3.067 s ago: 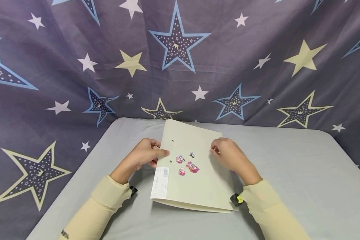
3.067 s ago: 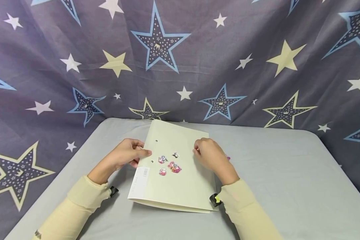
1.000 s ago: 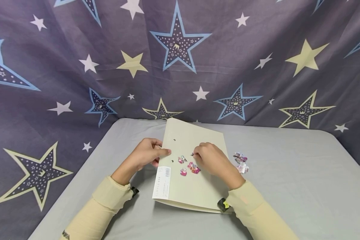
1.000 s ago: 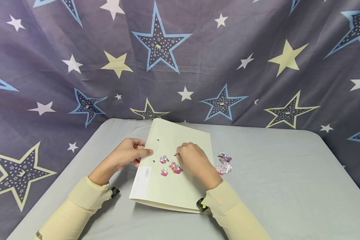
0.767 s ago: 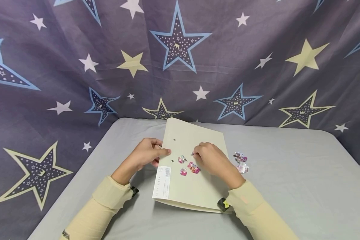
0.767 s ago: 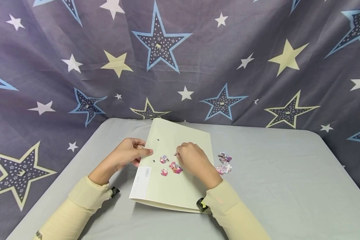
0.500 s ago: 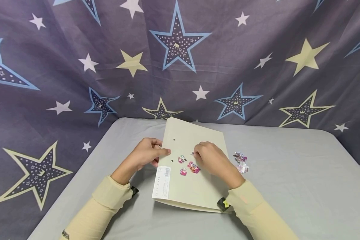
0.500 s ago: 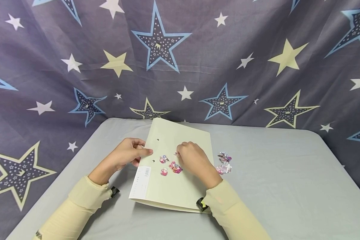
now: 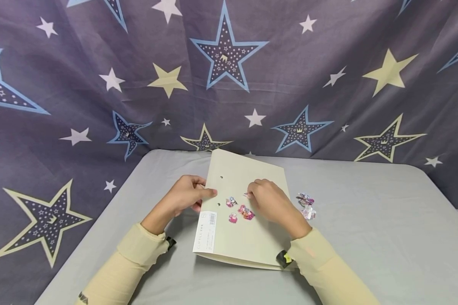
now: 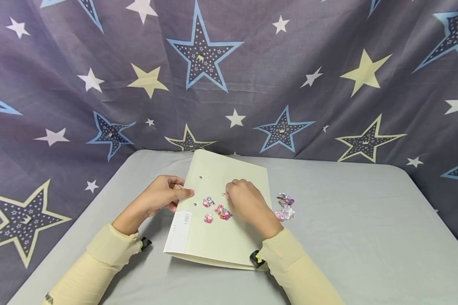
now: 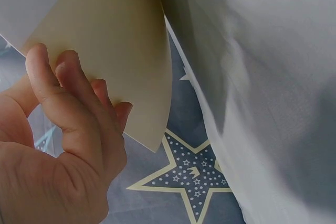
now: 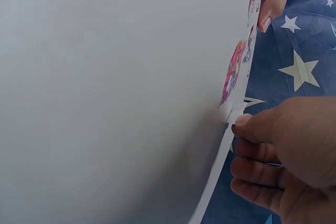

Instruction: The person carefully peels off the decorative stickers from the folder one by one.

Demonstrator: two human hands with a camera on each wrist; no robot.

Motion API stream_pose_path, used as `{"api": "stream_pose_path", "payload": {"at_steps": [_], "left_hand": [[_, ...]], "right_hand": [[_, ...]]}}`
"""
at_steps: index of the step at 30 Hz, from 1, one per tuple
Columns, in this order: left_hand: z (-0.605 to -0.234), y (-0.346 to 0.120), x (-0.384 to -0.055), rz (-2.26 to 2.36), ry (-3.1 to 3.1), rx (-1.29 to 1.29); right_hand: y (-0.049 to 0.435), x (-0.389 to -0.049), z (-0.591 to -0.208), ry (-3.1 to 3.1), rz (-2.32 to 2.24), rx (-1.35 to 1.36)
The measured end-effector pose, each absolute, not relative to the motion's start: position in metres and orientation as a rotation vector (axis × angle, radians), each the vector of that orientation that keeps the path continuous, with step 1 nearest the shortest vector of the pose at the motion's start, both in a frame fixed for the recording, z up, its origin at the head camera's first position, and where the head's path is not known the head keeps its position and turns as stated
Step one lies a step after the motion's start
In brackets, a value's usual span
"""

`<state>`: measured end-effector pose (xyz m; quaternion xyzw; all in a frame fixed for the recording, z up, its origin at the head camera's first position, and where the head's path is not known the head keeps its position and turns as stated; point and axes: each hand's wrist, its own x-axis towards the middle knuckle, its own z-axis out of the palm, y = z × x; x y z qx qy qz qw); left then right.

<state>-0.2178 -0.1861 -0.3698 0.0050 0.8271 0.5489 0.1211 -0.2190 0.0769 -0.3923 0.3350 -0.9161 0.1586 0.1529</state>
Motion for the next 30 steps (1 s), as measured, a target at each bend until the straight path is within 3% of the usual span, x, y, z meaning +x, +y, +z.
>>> {"api": "stream_pose_path", "payload": {"at_steps": [30], "left_hand": [[-0.3705,-0.1858,-0.2177,1.600,2.416,0.025]], "right_hand": [[0.0843,-0.2199,-0.3857,-2.609,0.478,0.943]]}}
